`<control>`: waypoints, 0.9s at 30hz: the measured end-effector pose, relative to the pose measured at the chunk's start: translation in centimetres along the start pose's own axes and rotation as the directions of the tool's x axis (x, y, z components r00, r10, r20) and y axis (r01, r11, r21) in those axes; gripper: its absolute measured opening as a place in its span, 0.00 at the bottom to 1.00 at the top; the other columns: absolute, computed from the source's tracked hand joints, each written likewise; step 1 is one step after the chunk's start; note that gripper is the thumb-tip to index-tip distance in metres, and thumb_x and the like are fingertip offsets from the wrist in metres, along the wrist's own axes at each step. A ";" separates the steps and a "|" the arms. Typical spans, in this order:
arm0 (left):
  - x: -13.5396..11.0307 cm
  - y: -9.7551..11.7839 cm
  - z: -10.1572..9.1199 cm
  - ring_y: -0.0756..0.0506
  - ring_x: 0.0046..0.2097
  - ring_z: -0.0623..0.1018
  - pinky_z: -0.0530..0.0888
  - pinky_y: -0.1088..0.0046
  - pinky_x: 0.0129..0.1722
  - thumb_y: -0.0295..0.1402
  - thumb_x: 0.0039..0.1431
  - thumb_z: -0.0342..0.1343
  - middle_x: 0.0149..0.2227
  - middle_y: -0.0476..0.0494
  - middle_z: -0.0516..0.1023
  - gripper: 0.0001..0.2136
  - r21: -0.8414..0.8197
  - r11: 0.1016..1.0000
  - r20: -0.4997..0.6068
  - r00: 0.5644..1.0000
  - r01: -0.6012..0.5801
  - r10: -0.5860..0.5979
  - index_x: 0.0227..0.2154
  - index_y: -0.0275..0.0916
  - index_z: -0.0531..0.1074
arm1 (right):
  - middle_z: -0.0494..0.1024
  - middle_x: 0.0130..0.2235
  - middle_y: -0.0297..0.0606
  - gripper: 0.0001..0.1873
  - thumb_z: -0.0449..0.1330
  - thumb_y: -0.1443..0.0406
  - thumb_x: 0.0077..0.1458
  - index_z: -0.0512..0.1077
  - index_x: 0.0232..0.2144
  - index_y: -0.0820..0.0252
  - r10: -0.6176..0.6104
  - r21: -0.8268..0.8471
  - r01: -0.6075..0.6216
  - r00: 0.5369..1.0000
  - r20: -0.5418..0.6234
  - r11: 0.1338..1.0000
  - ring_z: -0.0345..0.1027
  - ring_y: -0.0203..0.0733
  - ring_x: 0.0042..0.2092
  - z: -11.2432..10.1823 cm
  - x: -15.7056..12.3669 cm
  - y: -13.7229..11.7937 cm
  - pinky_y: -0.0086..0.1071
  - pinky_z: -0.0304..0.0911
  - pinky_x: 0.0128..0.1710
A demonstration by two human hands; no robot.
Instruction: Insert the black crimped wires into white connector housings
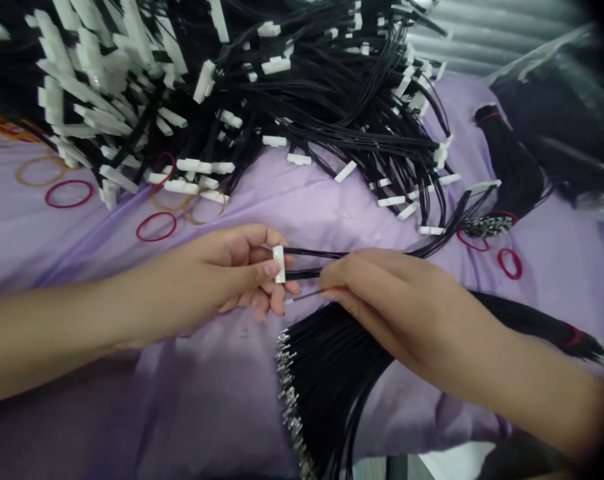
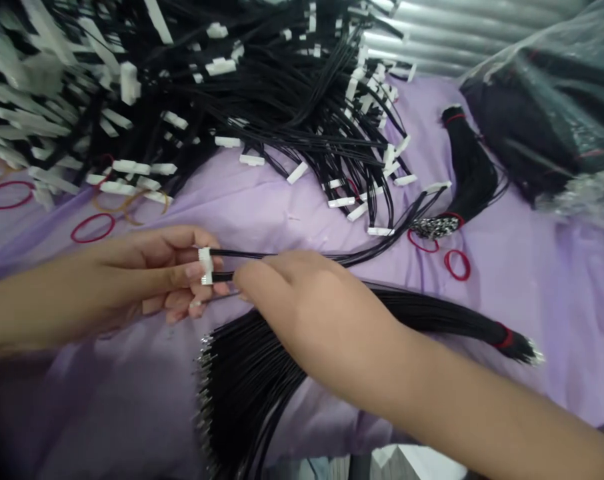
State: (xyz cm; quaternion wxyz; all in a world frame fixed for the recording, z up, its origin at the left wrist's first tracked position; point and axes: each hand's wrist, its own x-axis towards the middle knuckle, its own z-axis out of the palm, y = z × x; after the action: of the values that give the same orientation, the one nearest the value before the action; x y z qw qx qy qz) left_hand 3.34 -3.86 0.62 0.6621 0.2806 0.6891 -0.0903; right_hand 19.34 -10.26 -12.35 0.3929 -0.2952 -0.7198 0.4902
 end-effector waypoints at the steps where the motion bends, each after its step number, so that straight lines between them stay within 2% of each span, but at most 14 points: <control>1: 0.0 0.0 0.0 0.53 0.25 0.73 0.70 0.83 0.25 0.25 0.59 0.53 0.25 0.49 0.75 0.05 0.043 0.999 0.008 1.000 -0.018 0.018 0.28 0.37 0.64 | 0.72 0.29 0.37 0.10 0.50 0.70 0.62 0.71 0.36 0.67 0.048 -0.006 -0.048 0.998 -0.046 0.999 0.65 0.37 0.31 0.0 0.0 -0.1 0.30 0.60 0.30; 5: -0.1 -0.4 0.0 0.50 0.27 0.76 0.74 0.78 0.29 0.28 0.61 0.51 0.26 0.49 0.75 0.04 0.206 0.975 0.046 0.996 -0.084 0.077 0.30 0.38 0.65 | 0.69 0.26 0.33 0.08 0.52 0.70 0.60 0.71 0.32 0.67 0.080 0.026 -0.077 0.978 -0.190 0.997 0.62 0.31 0.27 0.4 0.1 -0.4 0.26 0.57 0.27; 9: -0.4 -0.6 0.2 0.52 0.25 0.73 0.73 0.81 0.27 0.27 0.61 0.49 0.25 0.50 0.73 0.03 0.276 0.950 0.029 0.990 -0.143 0.141 0.31 0.38 0.65 | 0.72 0.28 0.34 0.09 0.53 0.70 0.61 0.72 0.33 0.67 0.058 0.016 -0.056 0.979 -0.193 0.998 0.64 0.32 0.30 0.7 0.1 -0.3 0.27 0.57 0.31; 16: -0.4 -0.1 0.4 0.53 0.25 0.74 0.73 0.83 0.26 0.23 0.61 0.47 0.24 0.51 0.73 0.06 0.251 0.965 0.009 0.997 -0.079 0.080 0.29 0.37 0.63 | 0.71 0.26 0.31 0.07 0.55 0.71 0.58 0.73 0.30 0.67 0.039 0.020 -0.035 0.976 -0.212 0.999 0.62 0.29 0.28 0.7 0.1 -0.1 0.26 0.57 0.29; 20: -0.3 -0.1 0.2 0.54 0.25 0.74 0.74 0.85 0.27 0.21 0.61 0.47 0.25 0.52 0.74 0.07 0.228 0.969 0.015 0.996 -0.091 0.090 0.29 0.37 0.63 | 0.70 0.26 0.31 0.07 0.56 0.71 0.58 0.73 0.30 0.67 0.032 -0.008 -0.035 0.971 -0.236 0.999 0.60 0.29 0.27 0.8 0.2 0.0 0.26 0.56 0.28; 27: -0.3 -0.1 0.0 0.52 0.29 0.79 0.76 0.82 0.32 0.20 0.63 0.46 0.28 0.50 0.78 0.07 0.165 0.986 0.018 0.999 -0.031 0.029 0.31 0.37 0.62 | 0.73 0.29 0.34 0.08 0.54 0.70 0.60 0.72 0.32 0.66 -0.009 0.000 0.010 0.981 -0.192 1.000 0.65 0.31 0.30 0.7 0.1 0.2 0.26 0.59 0.32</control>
State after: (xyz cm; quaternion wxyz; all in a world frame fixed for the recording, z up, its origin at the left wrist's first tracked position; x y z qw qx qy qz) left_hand 3.34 -4.02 0.88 0.6432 0.3441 0.6697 -0.1392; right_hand 18.68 -10.49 -12.66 0.4629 -0.3373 -0.6798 0.4581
